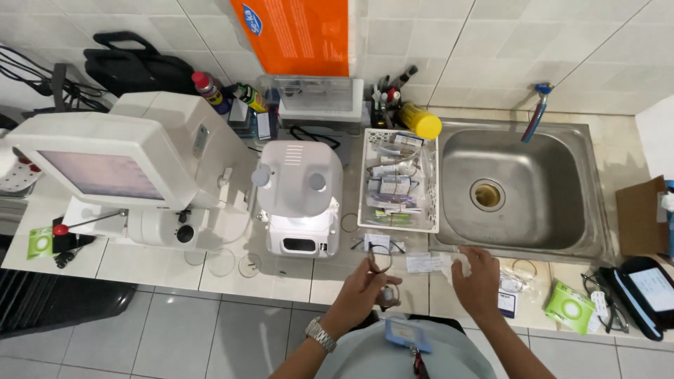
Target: Preparing eyeglass lenses by attaching blocks and processing them through an automated lens edging machine.
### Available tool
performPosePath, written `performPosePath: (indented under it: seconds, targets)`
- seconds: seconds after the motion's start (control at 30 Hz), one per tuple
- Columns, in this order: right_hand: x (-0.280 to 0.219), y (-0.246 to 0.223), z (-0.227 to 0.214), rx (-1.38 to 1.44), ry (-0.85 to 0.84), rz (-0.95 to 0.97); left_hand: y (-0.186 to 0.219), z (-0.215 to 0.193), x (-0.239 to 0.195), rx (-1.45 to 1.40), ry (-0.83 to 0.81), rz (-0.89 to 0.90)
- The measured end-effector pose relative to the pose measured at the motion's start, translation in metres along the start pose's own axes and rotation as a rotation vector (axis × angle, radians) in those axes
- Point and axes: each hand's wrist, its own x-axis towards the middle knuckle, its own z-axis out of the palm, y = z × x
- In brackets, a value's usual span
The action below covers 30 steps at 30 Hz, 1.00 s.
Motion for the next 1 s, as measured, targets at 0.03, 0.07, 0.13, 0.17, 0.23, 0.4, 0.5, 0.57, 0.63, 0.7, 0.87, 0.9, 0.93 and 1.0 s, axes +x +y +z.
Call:
performPosePath:
  seconds: [0.03, 0.07, 0.13, 0.17, 0.23, 0.4, 0.5, 0.57, 0.63, 0.7, 0.87, 0.9, 0.93, 1.0]
  targets:
    - [0.02, -0.001, 0.004, 0.067, 0.083, -0.126, 0.003, -0.006, -0.008, -0.225, 0.091, -0.111]
    - [0.039, -0.002, 0.007, 0.134, 0.167, -0.251, 0.005, -0.012, -0.017, -0.451, 0.183, -0.22]
    - [0.106, -0.049, -0.013, 0.196, 0.17, -0.327, -0.023, -0.022, -0.011, -0.523, 0.26, -0.214]
    - [0.137, -0.073, -0.023, 0.251, 0.169, -0.392, -0.039, -0.026, -0.008, -0.597, 0.328, -0.217]
    - [0.199, -0.126, -0.028, 0.22, 0.165, -0.546, -0.037, -0.03, -0.014, -0.65, 0.385, -0.22]
    - [0.324, -0.199, 0.022, -0.138, 0.338, -0.884, -0.041, -0.028, -0.026, -0.854, 0.512, -0.244]
    - [0.342, -0.223, 0.056, -0.68, 0.113, -0.735, -0.053, -0.025, -0.029, -1.072, 0.631, -0.214]
    - [0.33, -0.24, 0.067, -0.54, -0.262, -0.198, -0.055, -0.023, -0.035, -1.105, 0.68, -0.292]
    - [0.331, -0.22, 0.09, -0.425, -0.199, -0.182, -0.064, -0.024, -0.04, -1.202, 0.72, -0.314]
    - [0.336, -0.211, 0.105, -0.306, -0.135, -0.158, -0.071, -0.027, -0.041, -1.296, 0.753, -0.334]
    - [0.338, -0.193, 0.117, -0.236, 0.046, -0.236, -0.084, -0.03, -0.042, -1.217, 0.661, -0.328]
    - [0.34, -0.189, 0.118, -0.233, 0.048, -0.238, -0.077, -0.032, -0.041, -1.216, 0.662, -0.323]
    - [0.343, -0.185, 0.119, -0.164, 0.136, -0.238, -0.069, -0.033, -0.042, -1.188, 0.659, -0.321]
    - [0.342, -0.183, 0.115, -0.095, 0.218, -0.244, -0.056, -0.034, -0.046, -1.166, 0.661, -0.317]
